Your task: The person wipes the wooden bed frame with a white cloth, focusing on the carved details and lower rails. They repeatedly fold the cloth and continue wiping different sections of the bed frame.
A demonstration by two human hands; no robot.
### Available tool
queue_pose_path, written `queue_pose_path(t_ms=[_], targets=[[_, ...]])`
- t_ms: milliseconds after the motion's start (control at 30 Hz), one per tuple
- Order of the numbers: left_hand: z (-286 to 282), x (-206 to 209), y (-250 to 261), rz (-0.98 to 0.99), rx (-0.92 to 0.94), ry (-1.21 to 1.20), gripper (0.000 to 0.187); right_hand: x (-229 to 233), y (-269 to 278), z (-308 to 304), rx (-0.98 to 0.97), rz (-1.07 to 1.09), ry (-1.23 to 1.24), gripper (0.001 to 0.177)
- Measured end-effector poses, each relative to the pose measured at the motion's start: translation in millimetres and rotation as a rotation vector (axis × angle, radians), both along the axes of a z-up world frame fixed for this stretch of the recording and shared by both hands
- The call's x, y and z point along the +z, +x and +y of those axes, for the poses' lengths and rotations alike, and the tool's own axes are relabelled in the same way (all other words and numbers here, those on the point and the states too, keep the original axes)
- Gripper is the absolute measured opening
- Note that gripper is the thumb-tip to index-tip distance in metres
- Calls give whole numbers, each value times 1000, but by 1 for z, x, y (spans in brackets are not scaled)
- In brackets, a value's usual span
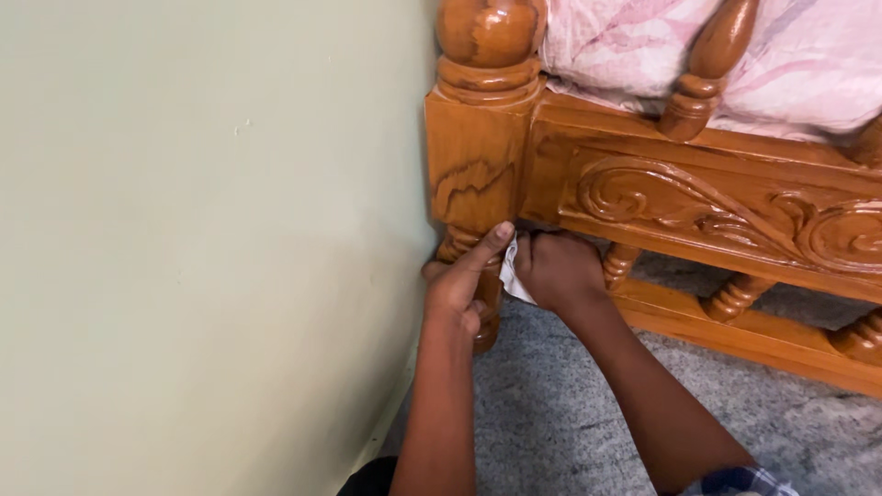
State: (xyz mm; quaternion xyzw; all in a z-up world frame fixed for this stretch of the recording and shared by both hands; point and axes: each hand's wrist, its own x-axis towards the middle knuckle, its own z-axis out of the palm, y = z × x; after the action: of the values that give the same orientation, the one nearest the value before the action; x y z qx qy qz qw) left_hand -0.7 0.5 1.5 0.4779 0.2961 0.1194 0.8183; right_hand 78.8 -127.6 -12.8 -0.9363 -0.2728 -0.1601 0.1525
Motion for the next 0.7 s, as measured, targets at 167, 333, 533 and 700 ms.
queue_pose_path(t_ms=[167, 333, 533, 700], targets=[[2, -8, 3, 18, 1, 46, 137, 2, -11, 3, -75, 5, -10, 54], [2, -5, 2, 1, 3, 31, 133, 2, -21, 2, -16, -191, 49, 42], [2, -2, -3, -80, -99, 17, 114, -17, -34, -11, 57, -575, -18, 33], [-1, 4, -8, 3, -27, 91, 110, -6, -50, -24, 142, -562, -125, 40]])
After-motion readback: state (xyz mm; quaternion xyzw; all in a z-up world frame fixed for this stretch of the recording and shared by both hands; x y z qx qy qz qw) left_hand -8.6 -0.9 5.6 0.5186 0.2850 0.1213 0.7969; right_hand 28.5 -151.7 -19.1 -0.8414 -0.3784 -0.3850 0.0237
